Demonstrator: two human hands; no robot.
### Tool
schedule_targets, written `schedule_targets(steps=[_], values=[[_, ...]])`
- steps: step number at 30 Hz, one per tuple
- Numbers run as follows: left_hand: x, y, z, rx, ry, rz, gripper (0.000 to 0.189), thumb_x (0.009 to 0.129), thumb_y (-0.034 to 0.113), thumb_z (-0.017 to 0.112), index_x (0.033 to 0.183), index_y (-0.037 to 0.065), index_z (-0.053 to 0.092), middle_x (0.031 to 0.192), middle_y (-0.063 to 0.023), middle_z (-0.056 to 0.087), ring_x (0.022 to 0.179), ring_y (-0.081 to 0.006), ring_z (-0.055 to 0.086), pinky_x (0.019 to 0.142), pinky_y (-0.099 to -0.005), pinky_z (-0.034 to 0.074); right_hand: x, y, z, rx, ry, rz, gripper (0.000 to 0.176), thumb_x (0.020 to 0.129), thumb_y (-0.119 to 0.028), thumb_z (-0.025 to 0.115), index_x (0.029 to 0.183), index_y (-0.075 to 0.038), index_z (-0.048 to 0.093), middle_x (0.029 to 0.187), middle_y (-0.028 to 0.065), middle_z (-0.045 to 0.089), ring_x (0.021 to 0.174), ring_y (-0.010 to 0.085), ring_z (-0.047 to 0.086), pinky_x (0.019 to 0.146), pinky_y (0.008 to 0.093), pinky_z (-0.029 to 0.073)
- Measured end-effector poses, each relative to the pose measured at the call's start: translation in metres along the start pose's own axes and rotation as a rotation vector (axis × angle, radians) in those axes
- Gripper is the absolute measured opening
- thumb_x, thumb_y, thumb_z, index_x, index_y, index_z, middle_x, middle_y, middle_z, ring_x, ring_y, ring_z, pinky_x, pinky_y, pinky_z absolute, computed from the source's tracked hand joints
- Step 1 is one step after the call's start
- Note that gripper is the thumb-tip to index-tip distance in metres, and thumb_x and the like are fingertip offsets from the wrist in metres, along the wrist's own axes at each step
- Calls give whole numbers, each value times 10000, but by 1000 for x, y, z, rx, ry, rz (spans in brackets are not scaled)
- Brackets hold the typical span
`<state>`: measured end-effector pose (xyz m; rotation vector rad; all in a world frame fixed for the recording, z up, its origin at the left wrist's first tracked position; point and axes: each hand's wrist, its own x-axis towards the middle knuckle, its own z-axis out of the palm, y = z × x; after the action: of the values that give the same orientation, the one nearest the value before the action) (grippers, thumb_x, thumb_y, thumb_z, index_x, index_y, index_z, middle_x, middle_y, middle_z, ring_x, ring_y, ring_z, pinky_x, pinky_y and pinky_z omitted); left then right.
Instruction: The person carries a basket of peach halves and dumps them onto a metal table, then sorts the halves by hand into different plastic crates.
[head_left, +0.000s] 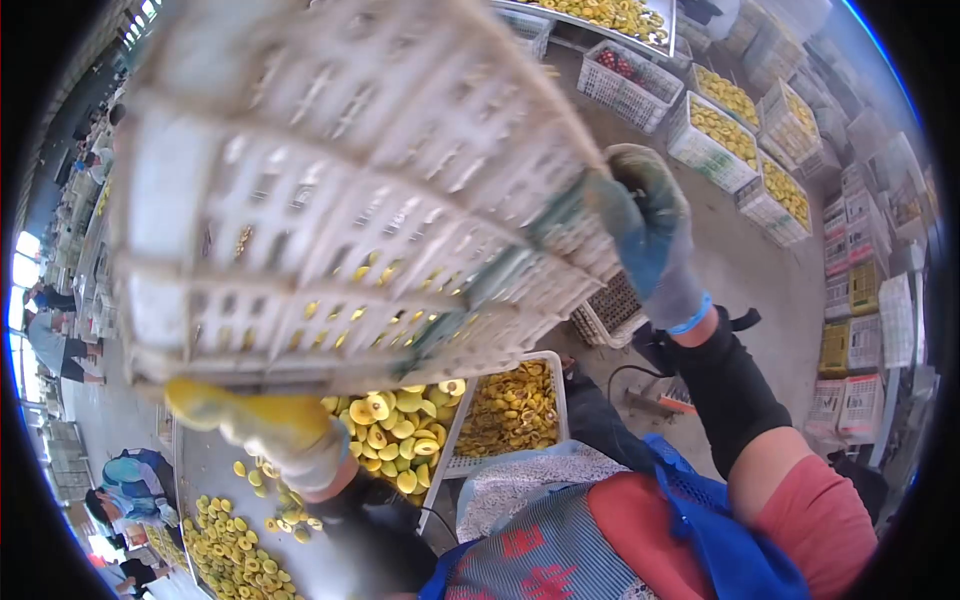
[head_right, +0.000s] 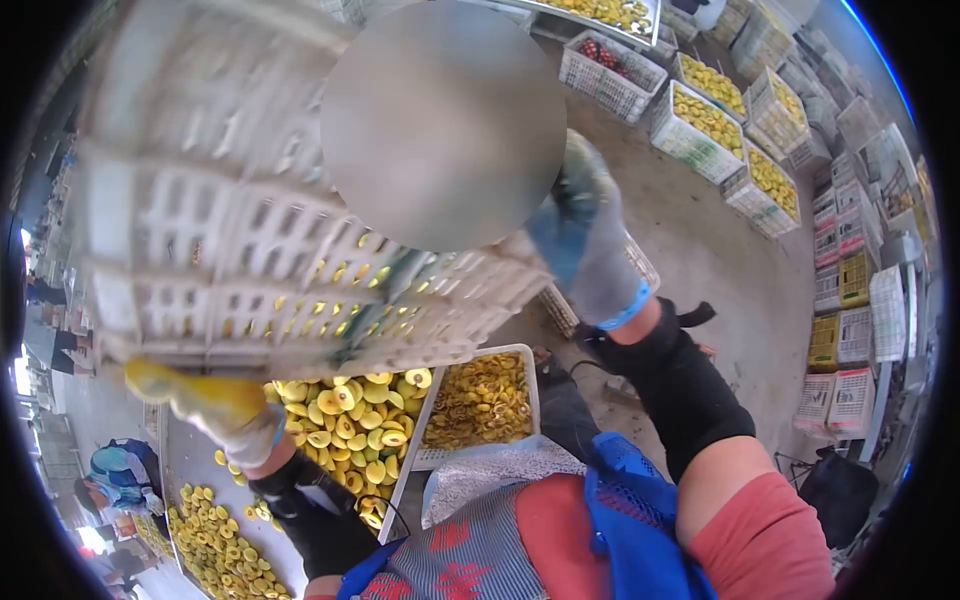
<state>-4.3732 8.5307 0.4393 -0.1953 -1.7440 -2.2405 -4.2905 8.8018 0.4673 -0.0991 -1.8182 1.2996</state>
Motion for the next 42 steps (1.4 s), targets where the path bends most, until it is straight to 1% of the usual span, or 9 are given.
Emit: schedule_targets(steps=[5, 12, 17, 21, 24, 29, 30, 34, 42], values=[[-45, -70, 168, -146, -215, -190, 370, 1017, 375, 611, 823, 67, 544, 722, 58, 443, 620, -86, 345, 530, -313, 272, -29, 98, -192, -418, 121, 353, 337, 1047, -187, 615, 1324, 4, 611, 1056, -26, 607, 891, 50, 521, 803, 204, 459], [-138, -187, 302, -214, -392, -738, 309, 999, 270, 641, 794, 44, 594, 671, 77, 461, 609, -39, 382, 500, -269, 302, -112, 246, -381, -257, 190, 782, 393, 1053, -280, 609, 1359, -33, 624, 1127, -43, 645, 997, 67, 539, 899, 231, 439], [-188, -251, 315, -29, -687, -653, 294, 928, 317, 690, 867, 30, 670, 665, -6, 575, 626, -81, 516, 563, -301, 428, -211, 364, -448, -170, 262, 1066, 527, 1020, -384, 615, 1493, -180, 500, 1396, -12, 594, 1266, 169, 540, 1052, 429, 423], [-240, -325, 271, 84, -904, -593, 310, 938, 312, 724, 1127, 66, 740, 849, -63, 734, 782, -145, 690, 707, -320, 540, -240, 401, -429, -102, 406, 1343, 553, 1023, -300, 587, 1540, -196, 418, 1486, 30, 528, 1290, 234, 546, 1065, 463, 423], [-273, -404, 222, 322, -957, -541, 273, 957, 316, 709, 1179, 160, 743, 999, -85, 774, 904, -242, 746, 814, -333, 566, -209, 400, -386, 24, 137, 1405, 553, 1018, -264, 582, 1532, -199, 389, 1495, 56, 516, 1278, 276, 561, 1030, 467, 460], [-269, -381, 236, 593, -1317, -809, 490, 947, 561, 567, 1195, 162, 709, 1028, -181, 741, 1001, -377, 697, 884, -433, 544, -214, 411, -368, 61, 297, 1556, 556, 1019, -319, 567, 1527, -229, 361, 1518, 71, 465, 1272, 329, 563, 965, 513, 516], [-275, -380, 237, 689, -1380, -703, 411, 938, 431, 573, 1229, 166, 692, 1145, -189, 723, 1072, -383, 685, 916, -453, 540, -214, 402, -366, 49, 281, 1596, 555, 1023, -338, 550, 1530, -221, 356, 1521, 73, 457, 1272, 335, 560, 971, 540, 510], [-282, -362, 212, 856, -1442, -766, 422, 862, 296, 598, 1250, 166, 698, 1253, -179, 695, 1150, -381, 662, 966, -447, 530, -211, 395, -379, 29, 103, 1881, 570, 1044, -438, 449, 1540, -177, 344, 1509, 70, 474, 1299, 349, 532, 967, 622, 477], [-258, -314, 109, 824, -652, -1010, 409, 897, 363, 567, 1090, 63, 768, 1172, -220, 713, 1137, -400, 665, 988, -457, 533, -193, 356, -341, -566, -1063, 1808, 414, 1004, -462, 551, 1328, -212, 490, 1164, 47, 659, 941, 269, 648, 714, 492, 530]])
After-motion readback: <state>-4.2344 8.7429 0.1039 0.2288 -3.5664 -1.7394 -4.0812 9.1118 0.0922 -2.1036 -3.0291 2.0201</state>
